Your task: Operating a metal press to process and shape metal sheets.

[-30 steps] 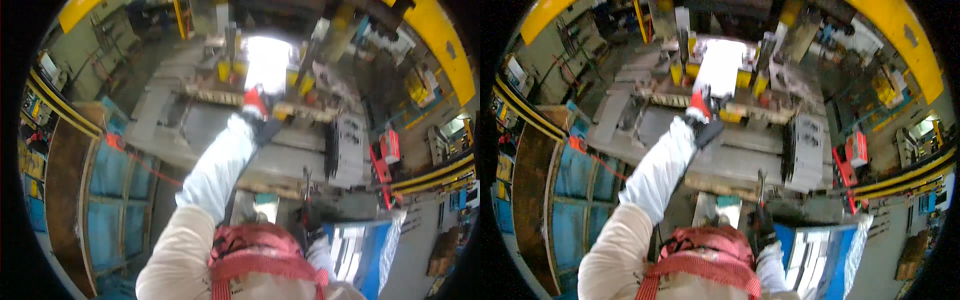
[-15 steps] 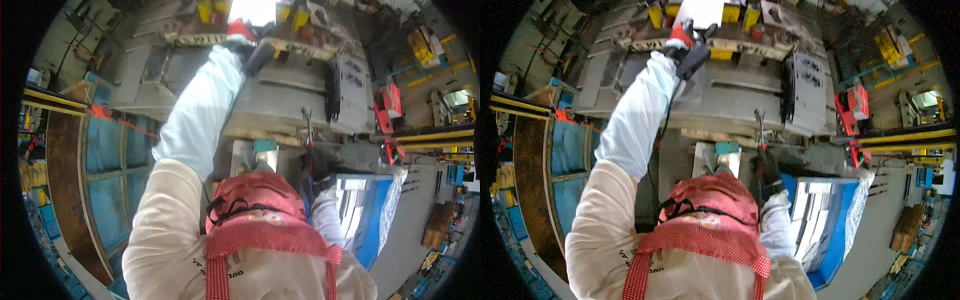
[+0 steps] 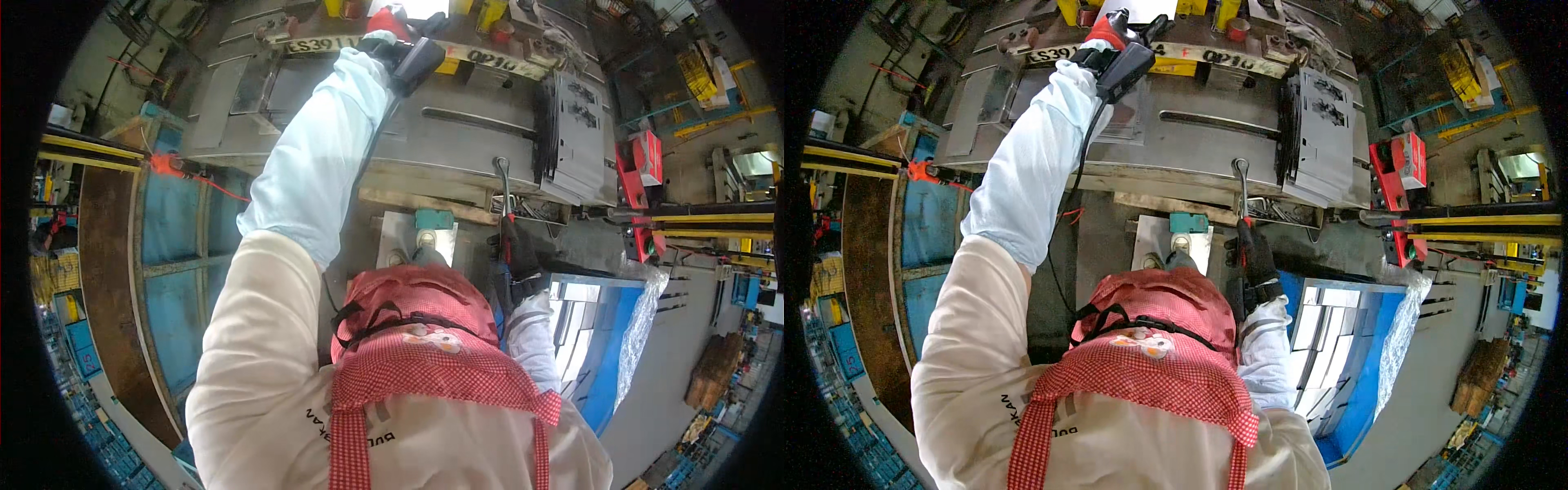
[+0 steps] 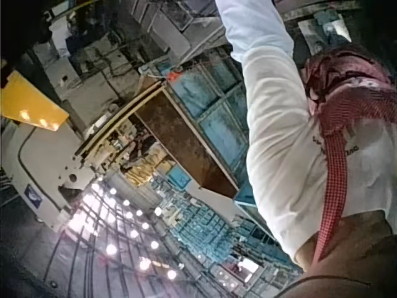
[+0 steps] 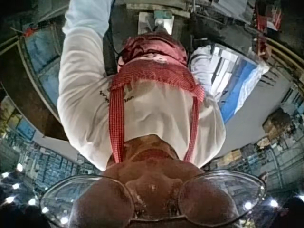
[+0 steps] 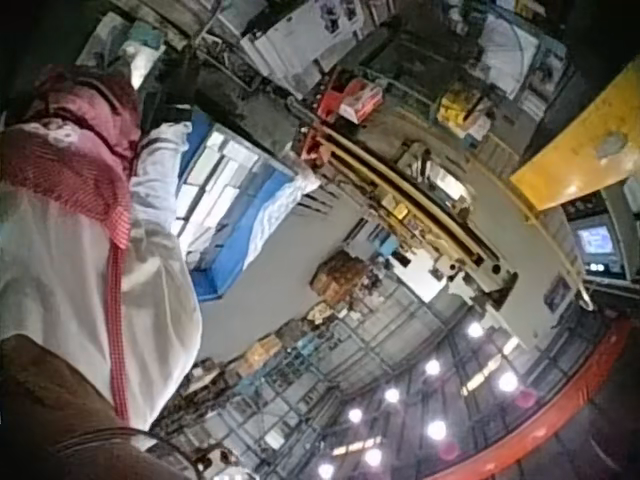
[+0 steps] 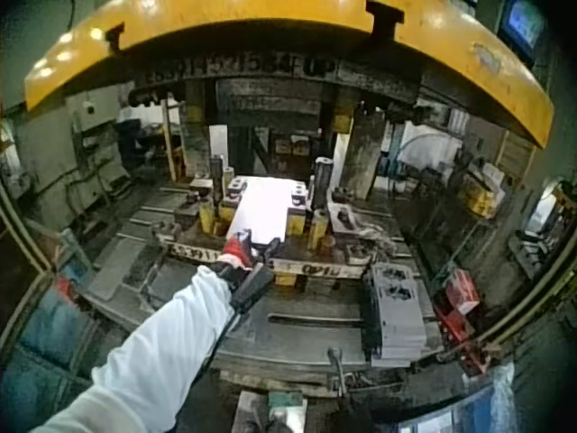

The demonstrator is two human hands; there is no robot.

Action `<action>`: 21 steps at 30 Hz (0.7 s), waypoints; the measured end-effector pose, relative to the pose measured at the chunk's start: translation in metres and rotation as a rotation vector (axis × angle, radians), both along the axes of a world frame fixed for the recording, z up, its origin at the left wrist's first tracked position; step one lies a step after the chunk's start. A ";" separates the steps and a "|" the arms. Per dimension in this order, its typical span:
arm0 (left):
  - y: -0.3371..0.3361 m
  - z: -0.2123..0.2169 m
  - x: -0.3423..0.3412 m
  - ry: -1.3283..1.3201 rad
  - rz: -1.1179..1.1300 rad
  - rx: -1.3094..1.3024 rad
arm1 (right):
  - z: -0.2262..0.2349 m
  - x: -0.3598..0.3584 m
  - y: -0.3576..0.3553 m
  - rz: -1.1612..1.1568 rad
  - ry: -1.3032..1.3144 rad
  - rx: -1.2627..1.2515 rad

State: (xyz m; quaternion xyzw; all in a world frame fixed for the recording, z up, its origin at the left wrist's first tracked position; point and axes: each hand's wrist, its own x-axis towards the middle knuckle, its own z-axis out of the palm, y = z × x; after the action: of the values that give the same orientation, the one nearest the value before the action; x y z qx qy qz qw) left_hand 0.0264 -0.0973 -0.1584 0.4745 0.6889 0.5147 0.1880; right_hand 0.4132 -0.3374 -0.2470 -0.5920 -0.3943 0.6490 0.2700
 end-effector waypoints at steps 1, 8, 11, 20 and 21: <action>0.000 0.002 -0.001 -0.011 -0.005 0.002 | 0.004 -0.004 0.002 0.019 -0.021 0.006; -0.002 0.005 0.004 -0.067 -0.025 0.019 | 0.015 -0.009 0.010 0.149 -0.092 0.017; -0.001 0.005 0.004 -0.076 -0.035 0.024 | 0.009 -0.010 0.008 0.118 -0.001 0.015; -0.002 0.007 0.004 -0.115 -0.062 0.036 | -0.020 -0.001 0.014 0.169 -0.047 0.063; -0.003 0.007 0.004 -0.120 -0.063 0.038 | -0.016 -0.004 0.014 0.151 -0.037 0.049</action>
State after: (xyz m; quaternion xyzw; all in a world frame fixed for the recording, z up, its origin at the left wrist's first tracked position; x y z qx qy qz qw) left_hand 0.0307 -0.0999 -0.1510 0.4675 0.6513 0.5491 0.2361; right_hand 0.4095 -0.3235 -0.2629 -0.5656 -0.4587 0.6465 0.2273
